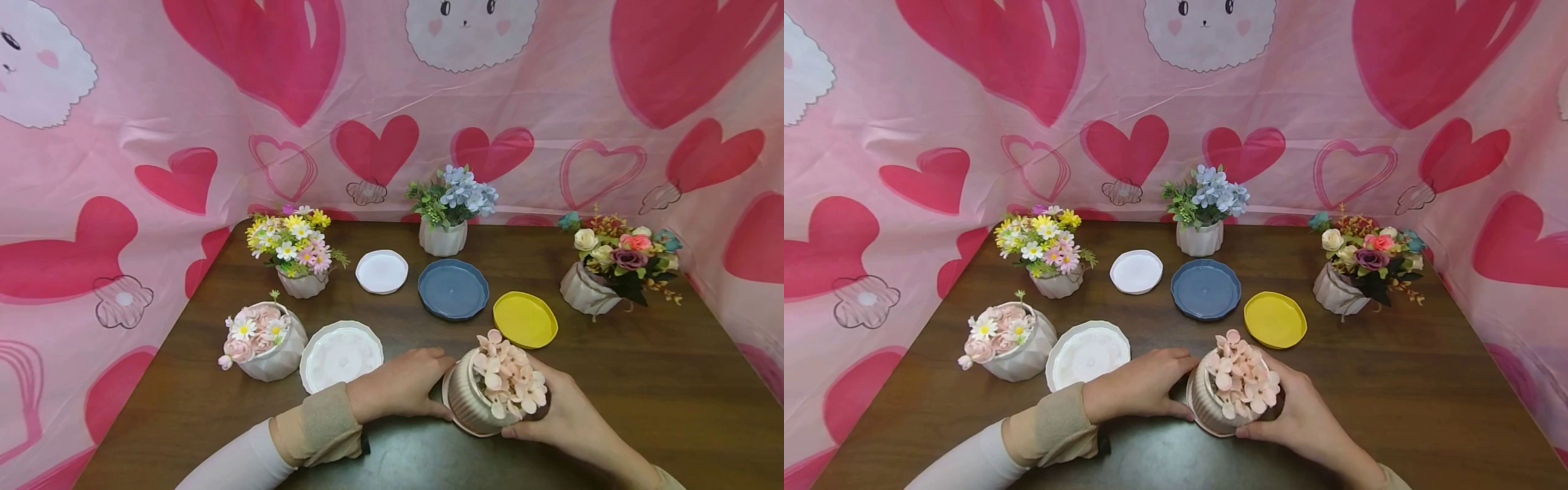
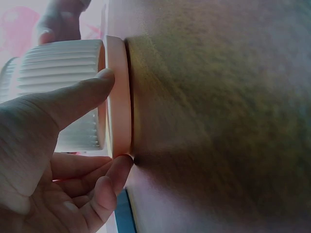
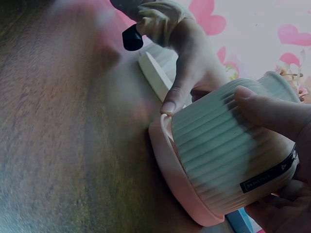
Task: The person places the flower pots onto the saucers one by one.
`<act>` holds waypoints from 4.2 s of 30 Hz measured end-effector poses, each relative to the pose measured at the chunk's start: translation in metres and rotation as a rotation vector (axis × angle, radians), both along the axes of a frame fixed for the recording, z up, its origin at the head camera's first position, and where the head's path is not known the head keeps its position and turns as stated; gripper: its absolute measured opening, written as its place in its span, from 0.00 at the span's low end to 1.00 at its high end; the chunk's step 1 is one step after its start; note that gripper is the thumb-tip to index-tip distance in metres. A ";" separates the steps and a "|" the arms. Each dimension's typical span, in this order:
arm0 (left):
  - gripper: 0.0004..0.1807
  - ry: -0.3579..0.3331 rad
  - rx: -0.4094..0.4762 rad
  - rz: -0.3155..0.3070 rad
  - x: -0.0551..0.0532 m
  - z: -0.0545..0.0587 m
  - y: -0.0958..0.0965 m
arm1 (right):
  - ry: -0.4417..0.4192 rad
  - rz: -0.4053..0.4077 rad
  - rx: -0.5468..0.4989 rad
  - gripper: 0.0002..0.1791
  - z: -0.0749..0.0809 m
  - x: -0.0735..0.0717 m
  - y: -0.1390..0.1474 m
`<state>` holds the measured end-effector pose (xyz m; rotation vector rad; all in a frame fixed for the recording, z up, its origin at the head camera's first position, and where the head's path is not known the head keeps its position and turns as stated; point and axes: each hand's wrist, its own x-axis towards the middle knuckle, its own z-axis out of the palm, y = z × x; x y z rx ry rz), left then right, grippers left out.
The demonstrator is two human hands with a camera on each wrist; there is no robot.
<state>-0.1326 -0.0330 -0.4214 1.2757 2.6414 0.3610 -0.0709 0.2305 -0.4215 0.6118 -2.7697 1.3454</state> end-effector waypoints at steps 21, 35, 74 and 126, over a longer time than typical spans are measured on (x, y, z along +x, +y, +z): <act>0.33 0.008 0.007 -0.017 -0.001 0.000 0.000 | 0.016 0.025 -0.015 0.56 -0.007 -0.003 -0.001; 0.33 0.016 0.009 -0.020 -0.001 0.000 0.001 | -0.026 0.031 0.000 0.57 -0.008 -0.004 -0.003; 0.33 -0.004 0.006 -0.014 -0.002 0.000 0.000 | -0.085 0.048 -0.027 0.58 -0.010 -0.006 -0.005; 0.33 0.006 -0.014 -0.017 -0.002 0.002 0.005 | -0.436 0.035 -0.120 0.22 -0.020 -0.011 0.032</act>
